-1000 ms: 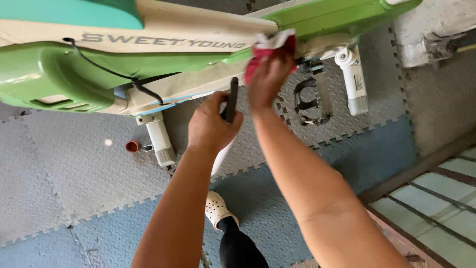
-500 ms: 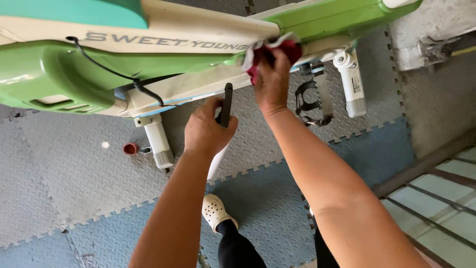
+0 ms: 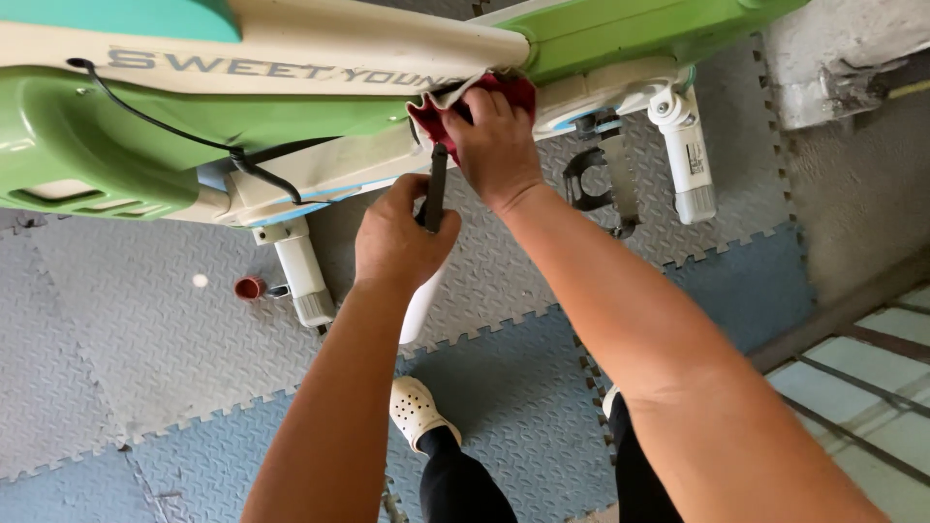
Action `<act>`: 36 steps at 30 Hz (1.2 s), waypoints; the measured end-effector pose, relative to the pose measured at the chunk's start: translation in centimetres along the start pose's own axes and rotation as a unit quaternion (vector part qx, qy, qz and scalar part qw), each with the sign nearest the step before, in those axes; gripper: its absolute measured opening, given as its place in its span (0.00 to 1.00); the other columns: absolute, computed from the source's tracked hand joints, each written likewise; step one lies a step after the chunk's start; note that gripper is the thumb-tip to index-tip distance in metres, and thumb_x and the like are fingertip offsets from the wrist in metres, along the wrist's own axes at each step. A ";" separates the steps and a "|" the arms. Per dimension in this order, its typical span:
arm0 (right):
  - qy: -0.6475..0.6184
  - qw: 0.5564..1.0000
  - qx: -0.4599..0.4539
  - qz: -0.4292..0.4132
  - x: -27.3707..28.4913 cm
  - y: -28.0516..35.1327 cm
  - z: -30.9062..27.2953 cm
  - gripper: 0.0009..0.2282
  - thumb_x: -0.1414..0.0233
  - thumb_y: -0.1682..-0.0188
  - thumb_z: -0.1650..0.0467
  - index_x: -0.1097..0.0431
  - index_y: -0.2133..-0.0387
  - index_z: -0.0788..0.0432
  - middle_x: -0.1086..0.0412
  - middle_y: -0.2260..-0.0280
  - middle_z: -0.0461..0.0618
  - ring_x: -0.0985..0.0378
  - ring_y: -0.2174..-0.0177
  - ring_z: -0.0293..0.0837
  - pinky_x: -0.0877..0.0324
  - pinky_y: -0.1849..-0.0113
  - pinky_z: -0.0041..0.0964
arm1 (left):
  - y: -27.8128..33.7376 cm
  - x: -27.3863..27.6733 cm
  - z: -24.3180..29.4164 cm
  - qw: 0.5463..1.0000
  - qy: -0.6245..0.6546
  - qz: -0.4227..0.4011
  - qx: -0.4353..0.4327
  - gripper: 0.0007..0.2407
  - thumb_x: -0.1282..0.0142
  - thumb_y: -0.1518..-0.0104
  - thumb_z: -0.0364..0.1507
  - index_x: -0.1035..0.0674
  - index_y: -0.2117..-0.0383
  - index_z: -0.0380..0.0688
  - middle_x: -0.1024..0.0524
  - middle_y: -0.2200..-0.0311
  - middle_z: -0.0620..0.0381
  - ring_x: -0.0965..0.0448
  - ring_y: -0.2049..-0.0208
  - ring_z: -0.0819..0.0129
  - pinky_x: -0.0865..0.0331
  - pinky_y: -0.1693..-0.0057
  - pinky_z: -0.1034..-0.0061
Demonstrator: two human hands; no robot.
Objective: Wiping down stationary bikes and an elliptical machine with a spray bottle and a cloth.
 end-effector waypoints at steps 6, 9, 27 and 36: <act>0.123 0.985 0.077 -0.092 4.1 -0.1 5.7 0.05 0.46 0.44 0.67 0.21 0.62 0.47 0.31 0.59 0.50 0.29 0.56 0.47 0.33 0.54 0.49 | -0.3 -1.6 1.1 1.000 -0.012 -0.003 0.001 0.18 0.38 0.52 0.38 0.21 0.55 0.49 0.17 0.58 0.52 0.18 0.58 0.49 0.26 0.52 0.58; 0.135 0.977 0.002 -0.163 5.6 -0.5 8.8 0.05 0.45 0.43 0.67 0.20 0.63 0.48 0.31 0.62 0.50 0.28 0.58 0.49 0.34 0.57 0.50 | -0.5 -2.5 2.5 1.000 -0.010 -0.002 0.015 0.17 0.39 0.51 0.38 0.20 0.55 0.50 0.17 0.59 0.51 0.18 0.58 0.49 0.26 0.51 0.58; -0.357 0.918 -0.168 -0.023 -6.1 0.3 -1.4 0.03 0.41 0.52 0.70 0.23 0.70 0.57 0.25 0.66 0.50 0.20 0.63 0.50 0.26 0.60 0.41 | 0.9 2.4 -0.5 0.990 0.032 0.138 0.010 0.15 0.35 0.50 0.37 0.20 0.59 0.44 0.17 0.67 0.48 0.16 0.64 0.51 0.24 0.56 0.63; -0.558 0.803 -0.186 0.098 0.3 -11.3 -18.2 0.11 0.35 0.55 0.67 0.25 0.65 0.61 0.23 0.67 0.49 0.21 0.66 0.42 0.25 0.60 0.39 | 7.9 15.9 -1.7 0.957 0.132 0.255 -0.030 0.15 0.40 0.49 0.30 0.22 0.55 0.39 0.19 0.70 0.50 0.19 0.73 0.60 0.24 0.61 0.70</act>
Point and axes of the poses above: each hand's wrist, its own y-axis away from the middle knuckle, its own x-axis out of the back of the hand, z = x × y, the point moved 6 cm from there along -y, towards the middle knuckle
